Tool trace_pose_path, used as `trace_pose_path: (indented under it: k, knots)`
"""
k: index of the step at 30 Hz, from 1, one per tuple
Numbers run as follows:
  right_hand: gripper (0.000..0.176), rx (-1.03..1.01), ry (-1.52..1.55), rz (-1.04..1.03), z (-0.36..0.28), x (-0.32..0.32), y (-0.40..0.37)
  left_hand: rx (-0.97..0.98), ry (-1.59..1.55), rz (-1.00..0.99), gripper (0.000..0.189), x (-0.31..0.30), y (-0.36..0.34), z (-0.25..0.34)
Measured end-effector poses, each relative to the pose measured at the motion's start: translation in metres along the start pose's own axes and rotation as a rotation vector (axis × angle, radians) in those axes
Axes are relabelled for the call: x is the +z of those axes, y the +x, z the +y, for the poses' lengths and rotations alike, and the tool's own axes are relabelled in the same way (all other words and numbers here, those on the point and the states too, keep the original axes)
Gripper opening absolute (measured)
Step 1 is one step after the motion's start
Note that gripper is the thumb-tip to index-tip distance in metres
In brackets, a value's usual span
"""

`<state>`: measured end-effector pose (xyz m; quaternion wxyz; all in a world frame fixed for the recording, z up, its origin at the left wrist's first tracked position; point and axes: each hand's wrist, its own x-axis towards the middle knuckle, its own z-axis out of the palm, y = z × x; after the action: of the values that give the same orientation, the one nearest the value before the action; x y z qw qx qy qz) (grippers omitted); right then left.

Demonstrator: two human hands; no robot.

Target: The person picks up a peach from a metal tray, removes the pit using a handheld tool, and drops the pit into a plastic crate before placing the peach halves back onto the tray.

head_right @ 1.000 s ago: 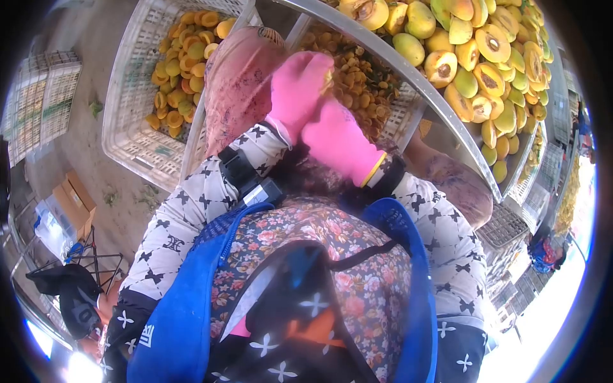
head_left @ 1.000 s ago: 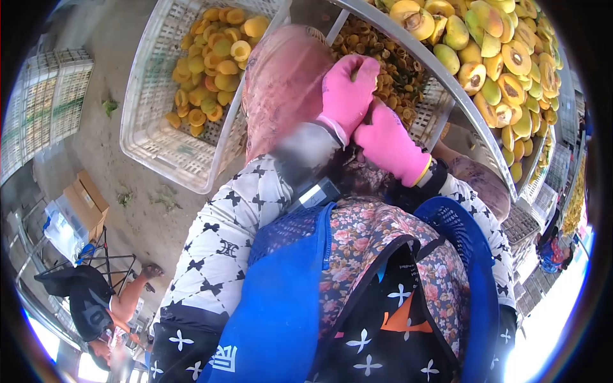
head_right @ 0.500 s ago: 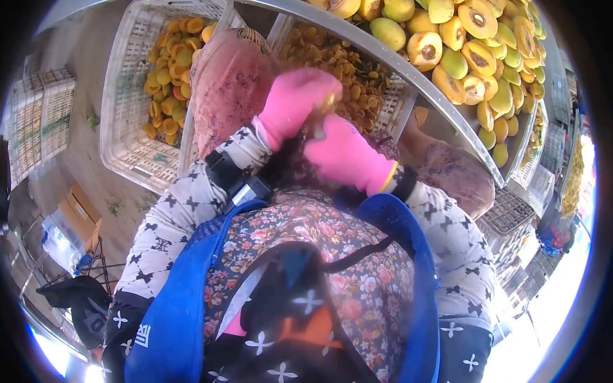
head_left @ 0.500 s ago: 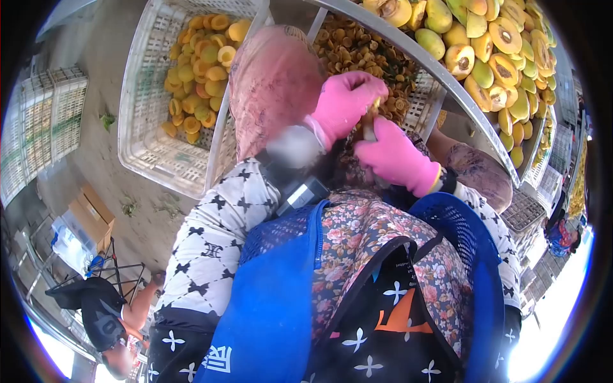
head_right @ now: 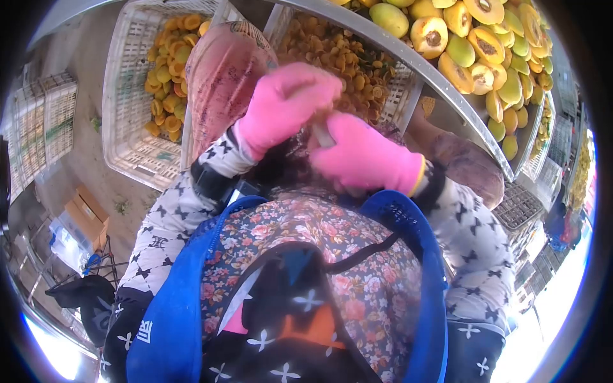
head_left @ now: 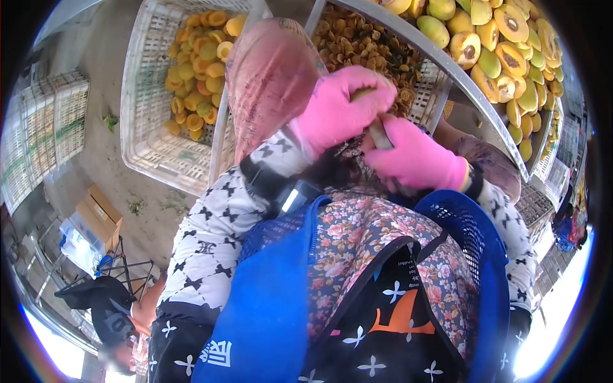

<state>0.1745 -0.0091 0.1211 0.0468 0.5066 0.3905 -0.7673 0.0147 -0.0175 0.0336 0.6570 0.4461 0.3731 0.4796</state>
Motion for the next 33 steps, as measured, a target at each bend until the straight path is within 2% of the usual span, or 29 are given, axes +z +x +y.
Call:
trace_pose_path:
  k: [1, 2, 4, 5, 6, 8, 12, 14, 15, 16, 17, 19, 20, 22, 24, 25, 28, 29, 32, 33]
  knots:
    - [0.023, 0.083, -0.04, -0.023, -0.003, -0.001, -0.006, -0.265, 0.007, -0.096, 0.019, -0.001, -0.001, 0.018]
    - [0.023, 0.177, -0.074, -0.048, -0.001, -0.001, -0.01, -0.316, -0.032, -0.107, 0.019, -0.003, 0.0, 0.018]
    - [0.026, -0.435, -0.25, 0.017, 0.028, 0.005, 0.015, -0.401, -0.106, -0.115, 0.018, -0.008, 0.005, 0.015]
    - [0.026, -0.312, -0.071, 0.1, 0.024, 0.013, 0.027, -0.242, -0.166, 0.118, 0.018, 0.002, 0.009, -0.001]
    - [0.027, -0.182, 0.118, 0.179, 0.013, 0.024, 0.032, -0.211, -0.194, 0.26, 0.018, 0.008, 0.012, -0.002]
    - [0.028, -0.154, 0.144, 0.112, 0.009, 0.025, 0.04, -0.137, -0.234, 0.551, 0.019, 0.006, 0.017, 0.004]
    - [0.03, -0.041, 0.098, 0.003, 0.008, 0.017, 0.033, -0.346, -0.188, 0.291, 0.02, -0.007, -0.002, 0.009]
    - [0.034, 0.069, 0.023, -0.011, -0.002, 0.011, 0.019, -0.282, -0.127, 0.104, 0.019, -0.016, 0.001, 0.01]
    - [0.032, 0.035, 0.072, 0.011, -0.003, 0.014, 0.017, -0.246, -0.135, 0.052, 0.019, -0.018, 0.003, 0.015]
    - [0.03, -0.116, 0.003, 0.003, 0.01, 0.012, 0.023, -0.212, -0.139, 0.001, 0.018, -0.02, 0.005, 0.017]
    - [0.028, -0.279, -0.069, -0.007, 0.032, 0.008, 0.039, -0.123, -0.159, 0.007, 0.018, -0.023, 0.007, 0.009]
    - [0.028, -0.434, -0.167, 0.04, 0.033, 0.011, 0.053, -0.184, -0.276, 0.325, 0.018, -0.008, 0.01, 0.011]
    - [0.028, -0.434, -0.198, 0.103, 0.024, 0.015, 0.06, -0.207, -0.331, 0.483, 0.019, -0.007, 0.012, 0.012]
    - [0.029, -0.281, -0.135, 0.124, 0.007, 0.02, 0.057, -0.284, -0.203, 0.388, 0.023, -0.013, 0.011, 0.009]
    - [0.03, 0.02, 0.04, 0.063, -0.003, 0.015, 0.038, -0.349, -0.128, 0.242, 0.024, -0.014, 0.013, 0.008]
    - [0.03, 0.045, 0.03, -0.011, -0.001, 0.004, 0.032, -0.371, -0.083, 0.106, 0.025, -0.019, 0.017, 0.01]
    - [0.031, 0.195, 0.065, -0.031, -0.023, 0.004, 0.011, -0.411, -0.253, -0.089, 0.025, -0.022, 0.021, 0.008]
    - [0.031, 0.166, 0.082, -0.011, -0.023, 0.004, 0.011, -0.383, -0.259, -0.131, 0.024, -0.024, 0.025, 0.009]
    - [0.028, 0.031, 0.085, 0.06, -0.012, 0.013, 0.024, -0.235, -0.329, -0.043, 0.021, -0.023, 0.025, 0.002]
    - [0.027, -0.041, 0.055, 0.116, -0.005, 0.018, 0.035, -0.199, -0.363, 0.152, 0.02, -0.016, 0.023, 0.0]
